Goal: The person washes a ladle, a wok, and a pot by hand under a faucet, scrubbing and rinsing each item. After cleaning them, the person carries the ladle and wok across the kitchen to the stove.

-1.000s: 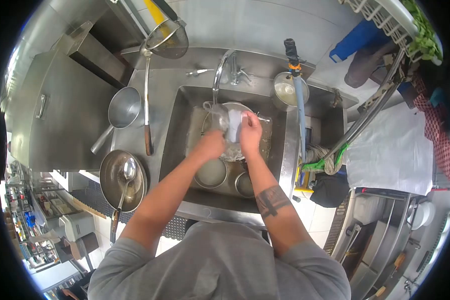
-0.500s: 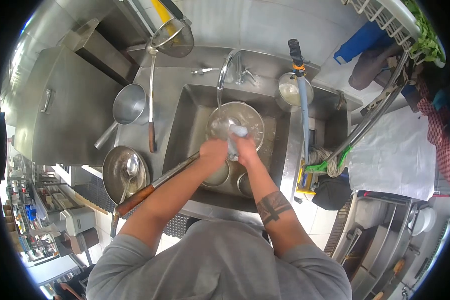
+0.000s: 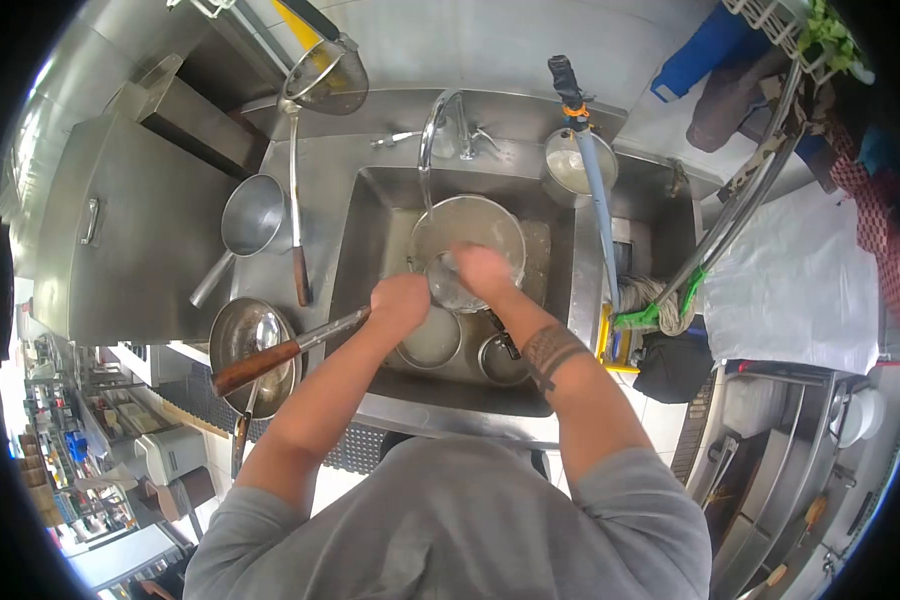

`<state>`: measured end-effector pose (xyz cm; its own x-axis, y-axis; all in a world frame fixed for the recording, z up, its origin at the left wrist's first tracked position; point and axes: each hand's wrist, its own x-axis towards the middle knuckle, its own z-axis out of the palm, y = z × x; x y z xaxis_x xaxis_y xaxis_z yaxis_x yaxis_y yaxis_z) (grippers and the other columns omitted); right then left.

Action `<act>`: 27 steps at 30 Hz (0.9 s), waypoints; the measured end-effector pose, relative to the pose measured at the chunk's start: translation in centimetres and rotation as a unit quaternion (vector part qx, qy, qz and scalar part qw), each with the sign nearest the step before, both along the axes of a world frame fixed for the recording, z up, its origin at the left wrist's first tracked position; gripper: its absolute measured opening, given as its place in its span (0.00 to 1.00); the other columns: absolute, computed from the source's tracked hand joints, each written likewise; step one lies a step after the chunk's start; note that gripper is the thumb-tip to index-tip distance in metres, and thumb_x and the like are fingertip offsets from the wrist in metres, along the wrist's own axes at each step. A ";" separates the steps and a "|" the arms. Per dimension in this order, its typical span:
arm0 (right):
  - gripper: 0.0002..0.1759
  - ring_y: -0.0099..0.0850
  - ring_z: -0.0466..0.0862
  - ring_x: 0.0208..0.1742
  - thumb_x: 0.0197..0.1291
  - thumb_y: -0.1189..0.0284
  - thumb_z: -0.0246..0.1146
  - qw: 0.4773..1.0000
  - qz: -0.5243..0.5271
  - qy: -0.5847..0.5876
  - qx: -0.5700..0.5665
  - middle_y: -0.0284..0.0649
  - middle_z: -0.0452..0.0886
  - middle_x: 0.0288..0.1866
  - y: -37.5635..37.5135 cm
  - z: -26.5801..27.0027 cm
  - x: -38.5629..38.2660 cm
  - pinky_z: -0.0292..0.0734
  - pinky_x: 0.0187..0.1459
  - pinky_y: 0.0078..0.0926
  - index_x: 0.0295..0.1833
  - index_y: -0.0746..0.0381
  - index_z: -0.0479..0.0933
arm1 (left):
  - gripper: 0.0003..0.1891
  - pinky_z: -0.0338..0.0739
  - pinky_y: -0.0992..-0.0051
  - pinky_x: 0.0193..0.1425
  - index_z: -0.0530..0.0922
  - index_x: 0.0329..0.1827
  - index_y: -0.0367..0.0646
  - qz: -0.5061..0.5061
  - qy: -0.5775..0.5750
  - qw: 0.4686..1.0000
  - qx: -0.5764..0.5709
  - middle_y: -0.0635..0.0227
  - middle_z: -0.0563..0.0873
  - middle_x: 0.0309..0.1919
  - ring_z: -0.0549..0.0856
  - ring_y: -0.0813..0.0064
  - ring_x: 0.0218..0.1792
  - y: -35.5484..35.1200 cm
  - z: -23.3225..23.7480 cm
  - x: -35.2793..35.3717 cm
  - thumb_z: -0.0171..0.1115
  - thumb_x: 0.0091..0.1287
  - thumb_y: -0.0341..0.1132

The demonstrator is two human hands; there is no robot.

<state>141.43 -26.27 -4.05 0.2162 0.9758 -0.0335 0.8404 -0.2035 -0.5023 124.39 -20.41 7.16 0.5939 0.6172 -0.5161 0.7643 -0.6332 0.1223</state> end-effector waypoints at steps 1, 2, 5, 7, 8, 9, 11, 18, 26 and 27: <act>0.17 0.55 0.88 0.49 0.54 0.74 0.67 0.993 0.101 -0.054 0.040 0.53 0.88 0.46 0.9 1.2 -0.3 0.84 0.52 0.52 0.51 0.63 0.81 | 0.12 0.87 0.55 0.56 0.89 0.48 0.37 -0.003 0.000 1.000 -0.001 0.49 0.92 0.48 0.91 0.49 0.52 -0.3 0.0 0.5 0.61 0.69 0.33; 0.17 0.55 0.88 0.49 0.54 0.74 0.67 0.993 0.100 -0.054 0.040 0.53 0.88 0.46 1.8 1.5 -0.3 0.84 0.52 0.52 0.51 0.63 0.81 | 0.12 0.87 0.56 0.56 0.89 0.48 0.38 -0.022 0.002 1.000 0.008 0.51 0.92 0.48 0.92 0.50 0.52 -0.6 0.1 0.8 0.61 0.70 0.33; 0.14 0.54 0.89 0.47 0.58 0.74 0.65 0.968 0.236 -0.088 -0.020 0.53 0.89 0.43 3.8 2.7 0.0 0.84 0.52 0.52 0.50 0.63 0.83 | 0.12 0.87 0.55 0.56 0.89 0.48 0.38 -0.032 0.009 0.999 0.027 0.51 0.92 0.48 0.91 0.50 0.53 -0.3 0.7 0.4 0.60 0.71 0.33; 0.11 0.54 0.89 0.45 0.63 0.71 0.64 0.984 0.100 -0.051 -0.140 0.54 0.89 0.44 3.7 4.0 1.8 0.85 0.51 0.52 0.47 0.62 0.86 | 0.12 0.86 0.54 0.57 0.88 0.48 0.38 -0.025 0.011 0.999 0.038 0.50 0.92 0.49 0.91 0.49 0.53 0.8 1.1 -0.2 0.60 0.72 0.34; 0.11 0.54 0.89 0.45 0.63 0.71 0.64 0.984 0.103 -0.053 -0.139 0.54 0.89 0.44 3.5 2.3 2.4 0.85 0.51 0.52 0.47 0.62 0.86 | 0.13 0.86 0.53 0.57 0.88 0.49 0.37 0.040 -0.020 0.999 0.012 0.49 0.91 0.49 0.91 0.47 0.54 1.6 1.2 -0.5 0.60 0.73 0.35; 0.11 0.53 0.90 0.46 0.65 0.67 0.65 0.998 -0.040 0.000 -0.052 0.54 0.90 0.44 3.3 0.5 2.6 0.85 0.51 0.51 0.45 0.62 0.87 | 0.14 0.85 0.53 0.58 0.88 0.49 0.36 0.107 -0.052 0.993 -0.014 0.48 0.91 0.49 0.90 0.46 0.54 2.2 1.2 -0.8 0.59 0.74 0.37; 0.13 0.52 0.90 0.46 0.67 0.64 0.65 0.982 -0.177 0.056 0.032 0.53 0.90 0.44 2.5 -0.6 1.5 0.85 0.51 0.51 0.44 0.62 0.88 | 0.16 0.84 0.51 0.60 0.87 0.50 0.35 0.131 -0.051 0.990 -0.028 0.46 0.90 0.51 0.89 0.44 0.55 2.0 1.8 -0.6 0.58 0.75 0.38; 0.31 0.51 0.86 0.59 0.60 0.57 0.74 0.951 -0.215 0.202 -0.096 0.55 0.85 0.59 -1.6 -4.1 -7.2 0.86 0.51 0.49 0.64 0.62 0.78 | 0.14 0.83 0.51 0.59 0.87 0.46 0.33 0.068 -0.131 0.988 -0.053 0.41 0.89 0.49 0.88 0.40 0.53 1.2 -5.4 -0.8 0.60 0.70 0.35; 0.18 0.51 0.89 0.51 0.59 0.69 0.70 0.993 0.066 -0.081 0.051 0.53 0.88 0.49 1.1 2.3 1.0 0.87 0.51 0.45 0.53 0.62 0.82 | 0.16 0.83 0.51 0.60 0.87 0.51 0.33 0.074 -0.066 0.991 -0.086 0.43 0.89 0.53 0.88 0.42 0.56 0.2 -0.7 -1.8 0.57 0.71 0.35; 0.18 0.51 0.89 0.51 0.59 0.69 0.70 0.993 0.067 -0.084 0.049 0.53 0.88 0.49 1.9 2.5 1.4 0.87 0.51 0.45 0.53 0.62 0.82 | 0.16 0.83 0.51 0.61 0.87 0.52 0.33 0.064 -0.043 0.993 -0.091 0.43 0.88 0.54 0.88 0.43 0.56 -0.1 0.1 -1.2 0.56 0.72 0.35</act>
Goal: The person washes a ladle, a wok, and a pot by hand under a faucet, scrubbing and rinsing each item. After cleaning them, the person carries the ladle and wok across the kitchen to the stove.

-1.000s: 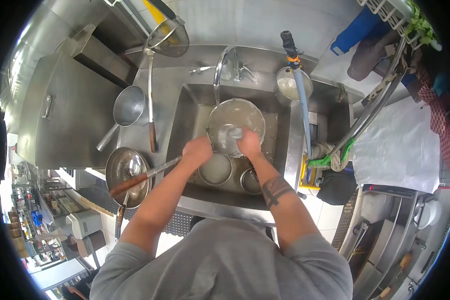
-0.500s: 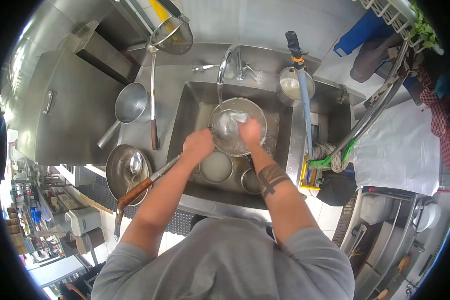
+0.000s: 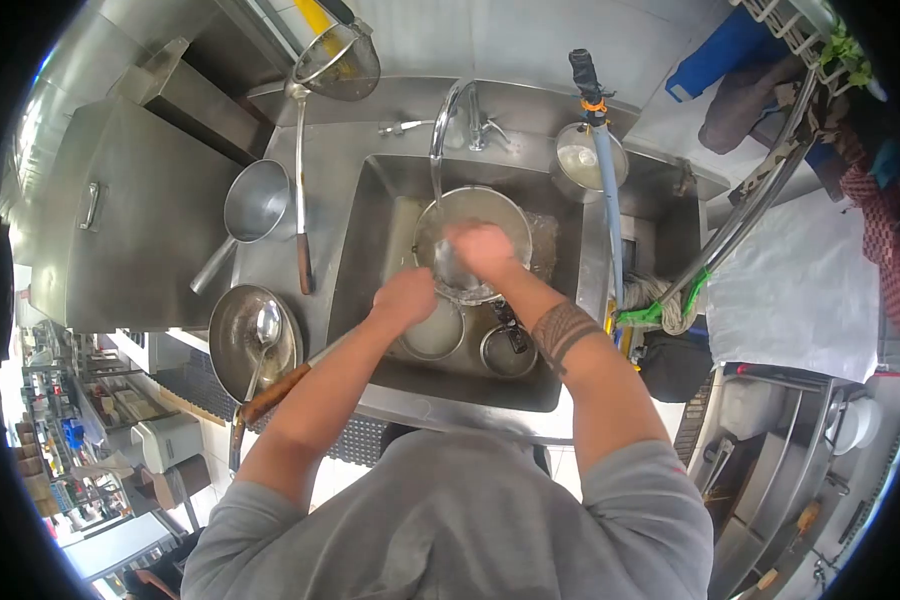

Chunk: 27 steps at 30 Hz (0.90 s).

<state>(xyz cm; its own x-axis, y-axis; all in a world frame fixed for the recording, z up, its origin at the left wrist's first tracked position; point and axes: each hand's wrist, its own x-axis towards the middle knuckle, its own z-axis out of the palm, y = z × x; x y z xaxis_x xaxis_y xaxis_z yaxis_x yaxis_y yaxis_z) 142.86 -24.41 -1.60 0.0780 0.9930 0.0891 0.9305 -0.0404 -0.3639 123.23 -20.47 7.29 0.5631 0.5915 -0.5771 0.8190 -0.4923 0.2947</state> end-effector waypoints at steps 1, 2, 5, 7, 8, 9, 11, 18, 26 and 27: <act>0.20 0.52 0.89 0.49 0.59 0.67 0.70 0.995 0.082 -0.048 -0.007 0.53 0.89 0.46 1.0 -0.2 0.1 0.86 0.50 0.48 0.55 0.63 0.81 | 0.16 0.83 0.51 0.61 0.87 0.52 0.33 0.002 -0.003 1.000 0.000 0.43 0.88 0.54 0.88 0.43 0.56 -0.2 0.0 0.2 0.56 0.72 0.35; 0.21 0.53 0.89 0.47 0.59 0.66 0.70 0.982 0.162 -0.095 -0.013 0.52 0.89 0.44 1.8 -0.4 0.3 0.84 0.48 0.50 0.57 0.63 0.81 | 0.16 0.82 0.50 0.61 0.87 0.52 0.34 0.009 0.000 1.000 0.014 0.42 0.88 0.54 0.87 0.42 0.57 -0.3 0.0 0.2 0.56 0.73 0.35; 0.20 0.55 0.88 0.46 0.60 0.64 0.71 0.981 -0.072 0.060 -0.170 0.54 0.89 0.45 2.1 -1.0 2.0 0.84 0.48 0.49 0.53 0.66 0.82 | 0.17 0.81 0.50 0.63 0.88 0.51 0.34 0.048 -0.036 0.998 0.008 0.42 0.88 0.54 0.87 0.42 0.57 0.5 -1.1 -0.3 0.56 0.75 0.37; 0.20 0.53 0.89 0.46 0.61 0.63 0.71 0.954 -0.248 0.147 -0.084 0.55 0.88 0.47 2.2 -2.7 0.4 0.84 0.47 0.47 0.52 0.67 0.82 | 0.17 0.81 0.50 0.63 0.88 0.50 0.35 0.083 -0.080 0.993 -0.013 0.42 0.88 0.54 0.87 0.42 0.57 1.5 -3.2 -0.2 0.56 0.75 0.38; 0.20 0.51 0.89 0.47 0.62 0.62 0.71 0.882 -0.412 0.228 0.002 0.56 0.88 0.48 2.0 -4.2 -0.9 0.83 0.47 0.46 0.50 0.69 0.82 | 0.17 0.80 0.50 0.63 0.88 0.50 0.35 0.100 -0.116 0.988 -0.011 0.41 0.88 0.53 0.87 0.41 0.56 1.7 -5.0 0.0 0.56 0.75 0.39; 0.20 0.47 0.89 0.43 0.65 0.60 0.71 0.806 -0.496 0.315 0.072 0.53 0.89 0.46 2.1 -6.2 -2.8 0.83 0.45 0.47 0.49 0.67 0.82 | 0.17 0.80 0.49 0.62 0.88 0.49 0.35 0.118 -0.151 0.981 -0.011 0.41 0.88 0.53 0.87 0.41 0.55 1.5 -6.2 0.2 0.57 0.75 0.40; 0.18 0.44 0.89 0.44 0.68 0.62 0.69 0.500 -0.470 0.721 0.098 0.49 0.88 0.48 0.9 -8.2 -6.5 0.83 0.46 0.47 0.52 0.66 0.82 | 0.16 0.80 0.51 0.55 0.86 0.48 0.34 0.119 -0.197 0.973 -0.004 0.45 0.89 0.48 0.88 0.43 0.48 1.0 -6.9 0.6 0.56 0.76 0.38; 0.14 0.36 0.87 0.50 0.70 0.71 0.65 0.396 -0.304 0.866 0.029 0.45 0.86 0.52 -0.7 -3.7 -8.0 0.83 0.50 0.41 0.57 0.65 0.80 | 0.12 0.76 0.73 0.30 0.77 0.59 0.39 0.228 -0.255 0.900 -0.270 0.70 0.78 0.32 0.77 0.79 0.30 2.7 -5.9 -1.1 0.55 0.78 0.33; 0.27 0.33 0.84 0.57 0.67 0.72 0.70 0.724 -0.409 0.476 0.285 0.46 0.83 0.61 -0.2 5.7 9.3 0.81 0.57 0.35 0.68 0.67 0.72 | 0.09 0.81 0.67 0.25 0.78 0.52 0.35 0.368 -0.374 0.809 -0.266 0.66 0.80 0.30 0.80 0.75 0.26 4.9 -5.3 0.6 0.57 0.76 0.30; 0.28 0.35 0.84 0.59 0.67 0.72 0.69 0.711 -0.436 0.451 0.317 0.48 0.83 0.62 1.0 5.0 12.3 0.80 0.60 0.36 0.69 0.69 0.71 | 0.09 0.81 0.68 0.26 0.78 0.52 0.35 0.377 -0.395 0.791 -0.276 0.67 0.80 0.32 0.80 0.75 0.29 5.1 -4.9 1.2 0.57 0.77 0.30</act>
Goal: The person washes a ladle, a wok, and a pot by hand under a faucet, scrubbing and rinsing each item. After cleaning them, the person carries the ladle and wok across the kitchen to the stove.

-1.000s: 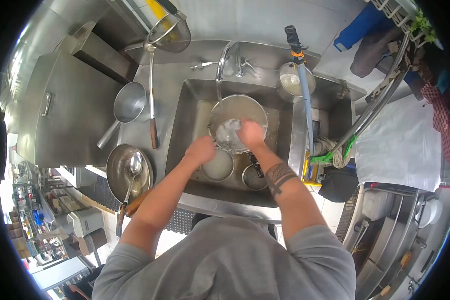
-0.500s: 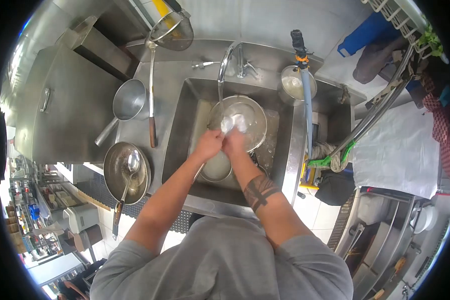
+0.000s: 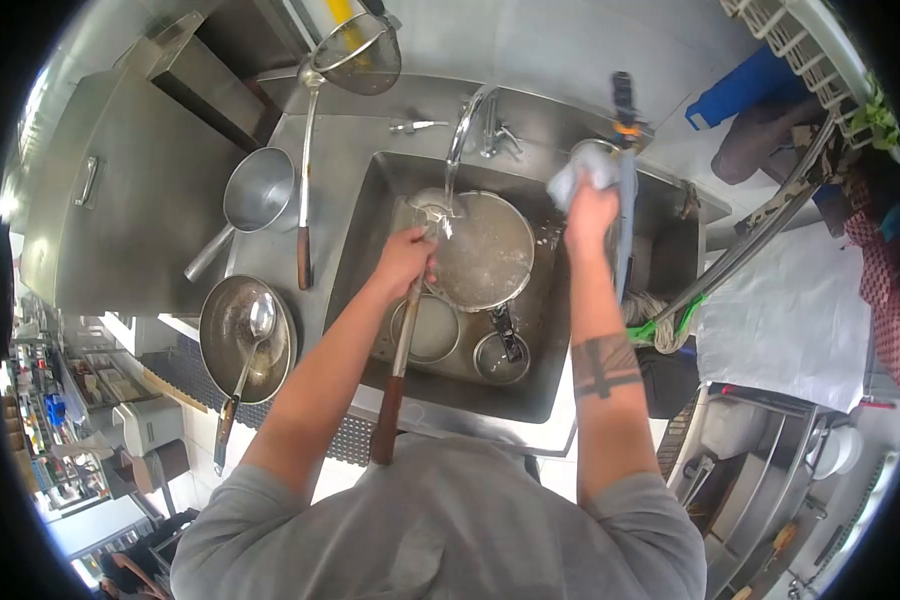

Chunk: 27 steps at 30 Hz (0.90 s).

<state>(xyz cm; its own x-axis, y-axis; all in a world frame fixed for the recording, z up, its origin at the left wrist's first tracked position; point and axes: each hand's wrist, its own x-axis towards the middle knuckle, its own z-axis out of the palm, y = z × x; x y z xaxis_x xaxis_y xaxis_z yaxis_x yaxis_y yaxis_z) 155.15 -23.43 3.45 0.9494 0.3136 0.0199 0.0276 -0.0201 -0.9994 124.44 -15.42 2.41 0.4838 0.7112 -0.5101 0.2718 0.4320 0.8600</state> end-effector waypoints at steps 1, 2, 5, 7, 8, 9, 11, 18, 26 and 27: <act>0.30 0.37 0.84 0.62 0.67 0.71 0.69 0.999 -0.048 -0.017 0.006 0.50 0.82 0.62 1.2 -1.4 2.9 0.79 0.62 0.36 0.70 0.71 0.70 | 0.09 0.81 0.68 0.26 0.78 0.52 0.35 0.004 -0.004 1.000 0.001 0.67 0.80 0.32 0.80 0.75 0.29 0.3 -0.1 0.6 0.57 0.77 0.30; 0.30 0.37 0.84 0.62 0.67 0.71 0.69 0.999 -0.045 -0.021 0.007 0.50 0.82 0.62 1.9 -2.2 5.5 0.79 0.62 0.36 0.70 0.71 0.70 | 0.06 0.81 0.67 0.25 0.78 0.48 0.34 0.045 -0.028 0.997 -0.047 0.66 0.80 0.29 0.80 0.74 0.26 0.7 -0.3 1.2 0.57 0.74 0.28; 0.52 0.52 0.69 0.78 0.61 0.57 0.75 0.994 -0.028 0.019 -0.106 0.65 0.66 0.76 3.0 -1.0 7.6 0.63 0.76 0.49 0.79 0.77 0.58 | 0.04 0.81 0.66 0.25 0.79 0.44 0.34 0.092 -0.092 0.985 -0.110 0.63 0.80 0.27 0.80 0.71 0.24 2.6 -3.1 2.4 0.57 0.72 0.24; 0.52 0.58 0.68 0.78 0.62 0.57 0.74 0.917 -0.081 -0.193 -0.340 0.67 0.64 0.77 2.1 1.9 3.4 0.61 0.78 0.53 0.80 0.75 0.57 | 0.04 0.81 0.65 0.25 0.79 0.43 0.33 0.099 -0.135 0.978 -0.124 0.62 0.81 0.27 0.81 0.70 0.24 4.4 -5.2 3.6 0.56 0.72 0.24; 0.48 0.59 0.67 0.78 0.62 0.57 0.74 0.896 -0.104 -0.336 -0.271 0.65 0.68 0.76 2.3 -0.5 2.1 0.59 0.80 0.54 0.78 0.72 0.62 | 0.05 0.81 0.65 0.26 0.79 0.42 0.32 0.134 -0.155 0.963 -0.174 0.60 0.81 0.28 0.81 0.68 0.24 5.3 -5.9 4.2 0.54 0.72 0.25; 0.38 0.53 0.71 0.77 0.65 0.63 0.72 0.902 -0.017 -0.346 -0.258 0.62 0.73 0.72 1.8 2.4 -1.7 0.63 0.79 0.51 0.74 0.72 0.68 | 0.06 0.81 0.64 0.26 0.79 0.41 0.32 0.169 -0.175 0.944 -0.223 0.58 0.82 0.29 0.82 0.67 0.25 6.1 -6.3 4.8 0.53 0.72 0.25; 0.21 0.38 0.86 0.60 0.69 0.75 0.68 0.959 0.204 -0.184 -0.063 0.49 0.85 0.59 3.3 1.6 -6.6 0.80 0.64 0.38 0.64 0.72 0.78 | 0.07 0.80 0.67 0.27 0.79 0.41 0.33 0.210 -0.199 0.929 -0.232 0.59 0.82 0.30 0.82 0.68 0.25 7.2 -6.4 5.9 0.53 0.71 0.25; 0.14 0.34 0.90 0.43 0.75 0.73 0.63 0.815 0.447 0.348 0.118 0.47 0.88 0.46 9.6 -2.0 -11.6 0.85 0.48 0.34 0.60 0.69 0.79 | 0.08 0.78 0.62 0.27 0.75 0.48 0.36 0.367 -0.237 0.855 -0.278 0.58 0.81 0.37 0.83 0.65 0.31 9.8 -5.9 9.6 0.46 0.75 0.29; 0.13 0.24 0.79 0.25 0.77 0.69 0.62 0.864 0.445 0.229 -0.048 0.37 0.83 0.33 11.0 -1.4 -12.1 0.83 0.31 0.26 0.55 0.68 0.81 | 0.12 0.78 0.61 0.26 0.75 0.52 0.37 0.375 -0.275 0.819 -0.335 0.61 0.82 0.36 0.85 0.65 0.34 9.7 -12.2 10.7 0.48 0.75 0.35; 0.13 0.23 0.77 0.23 0.77 0.67 0.63 0.868 0.451 0.200 -0.055 0.35 0.82 0.31 11.1 -1.1 -12.6 0.82 0.29 0.25 0.53 0.68 0.82 | 0.13 0.78 0.61 0.26 0.75 0.52 0.36 0.349 -0.324 0.813 -0.336 0.61 0.82 0.36 0.85 0.65 0.35 9.4 -12.3 10.5 0.47 0.74 0.35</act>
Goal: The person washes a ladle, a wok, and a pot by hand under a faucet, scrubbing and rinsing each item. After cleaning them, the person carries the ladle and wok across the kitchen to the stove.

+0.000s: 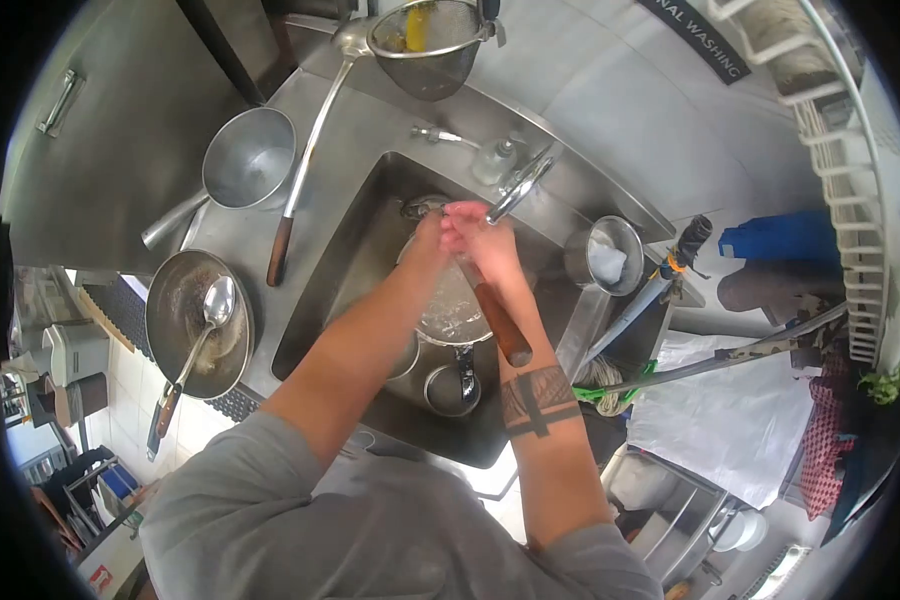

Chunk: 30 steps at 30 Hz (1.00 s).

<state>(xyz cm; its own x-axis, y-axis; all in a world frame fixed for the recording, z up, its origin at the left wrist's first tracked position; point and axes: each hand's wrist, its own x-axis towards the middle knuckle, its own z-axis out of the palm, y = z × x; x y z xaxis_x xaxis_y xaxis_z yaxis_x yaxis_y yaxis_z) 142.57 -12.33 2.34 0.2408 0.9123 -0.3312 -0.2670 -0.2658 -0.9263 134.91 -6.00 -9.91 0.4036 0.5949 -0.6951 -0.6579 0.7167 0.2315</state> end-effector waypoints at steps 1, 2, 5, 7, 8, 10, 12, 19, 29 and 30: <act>0.13 0.23 0.77 0.23 0.77 0.67 0.63 1.000 0.002 0.001 -0.003 0.35 0.82 0.31 0.2 0.6 -0.2 0.82 0.29 0.25 0.53 0.68 0.82 | 0.13 0.78 0.61 0.26 0.75 0.52 0.36 0.002 0.001 1.000 -0.003 0.61 0.82 0.36 0.85 0.65 0.35 0.0 0.6 0.1 0.47 0.74 0.35; 0.13 0.25 0.80 0.25 0.76 0.66 0.64 0.999 -0.003 0.007 -0.035 0.37 0.83 0.32 0.3 1.1 -0.2 0.83 0.31 0.26 0.52 0.67 0.82 | 0.13 0.80 0.61 0.28 0.76 0.52 0.36 -0.020 0.093 0.995 -0.013 0.59 0.82 0.37 0.85 0.64 0.36 0.1 1.3 0.4 0.47 0.75 0.35; 0.15 0.27 0.83 0.29 0.76 0.64 0.65 0.996 -0.008 0.045 -0.079 0.39 0.85 0.36 1.0 0.9 -0.2 0.84 0.32 0.26 0.52 0.67 0.82 | 0.13 0.83 0.61 0.33 0.77 0.50 0.37 -0.034 0.072 0.997 -0.005 0.58 0.84 0.38 0.86 0.63 0.37 1.5 -5.0 1.1 0.47 0.75 0.35; 0.17 0.27 0.84 0.29 0.76 0.62 0.65 0.993 -0.008 0.076 -0.091 0.40 0.86 0.38 1.5 0.9 -0.5 0.84 0.32 0.26 0.52 0.67 0.82 | 0.12 0.84 0.62 0.36 0.79 0.48 0.37 -0.025 -0.042 0.999 0.012 0.58 0.84 0.39 0.86 0.64 0.37 1.7 -6.8 0.9 0.47 0.76 0.34; 0.19 0.27 0.85 0.31 0.76 0.60 0.65 0.992 -0.015 0.102 -0.068 0.40 0.86 0.39 1.7 1.3 -1.1 0.85 0.33 0.26 0.53 0.68 0.82 | 0.11 0.83 0.63 0.35 0.78 0.49 0.38 0.006 -0.110 0.994 0.024 0.59 0.84 0.38 0.87 0.65 0.36 1.2 -5.1 0.4 0.49 0.76 0.34; 0.21 0.27 0.86 0.32 0.76 0.58 0.65 0.991 -0.018 0.123 -0.043 0.40 0.87 0.40 1.9 1.1 -1.7 0.85 0.34 0.27 0.54 0.68 0.82 | 0.09 0.83 0.64 0.34 0.78 0.49 0.39 0.040 -0.180 0.982 0.038 0.60 0.84 0.38 0.87 0.66 0.35 0.8 -1.5 -0.2 0.51 0.77 0.33; 0.22 0.30 0.88 0.39 0.79 0.56 0.60 0.986 -0.086 0.135 0.046 0.40 0.88 0.46 2.2 -0.8 -1.9 0.86 0.44 0.28 0.59 0.64 0.82 | 0.07 0.76 0.67 0.25 0.76 0.51 0.41 -0.031 0.012 0.998 0.050 0.66 0.81 0.33 0.83 0.70 0.29 0.8 1.7 -0.2 0.53 0.77 0.32; 0.22 0.49 0.85 0.59 0.73 0.56 0.60 0.800 0.055 -0.596 0.030 0.48 0.86 0.61 1.9 -1.4 -0.4 0.77 0.66 0.41 0.56 0.61 0.86 | 0.06 0.62 0.77 0.19 0.76 0.53 0.48 -0.290 -0.003 0.948 0.133 0.77 0.73 0.25 0.69 0.83 0.18 -6.6 10.3 -7.1 0.56 0.79 0.36; 0.19 0.34 0.87 0.52 0.75 0.62 0.59 0.952 0.129 -0.251 -0.117 0.41 0.89 0.52 -0.8 -4.0 3.7 0.81 0.57 0.33 0.58 0.65 0.84 | 0.12 0.60 0.76 0.16 0.76 0.62 0.46 -0.368 -0.032 0.916 0.158 0.76 0.73 0.25 0.66 0.83 0.16 -10.8 13.5 -13.1 0.56 0.81 0.39; 0.16 0.32 0.87 0.53 0.75 0.66 0.59 0.860 0.127 -0.494 -0.012 0.41 0.89 0.53 -1.7 -4.2 1.8 0.81 0.58 0.31 0.58 0.65 0.85 | 0.13 0.68 0.70 0.20 0.78 0.60 0.43 -0.411 0.111 0.865 0.263 0.70 0.78 0.25 0.74 0.76 0.17 -10.3 11.2 -12.4 0.55 0.80 0.37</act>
<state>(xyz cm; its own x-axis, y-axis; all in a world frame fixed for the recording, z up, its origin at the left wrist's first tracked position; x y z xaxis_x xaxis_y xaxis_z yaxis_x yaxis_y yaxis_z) 144.35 -14.01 -1.82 0.2091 0.9730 -0.0980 0.7171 -0.2207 -0.6611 122.49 -16.31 1.29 0.7325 0.4276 -0.5297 0.1278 0.6779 0.7239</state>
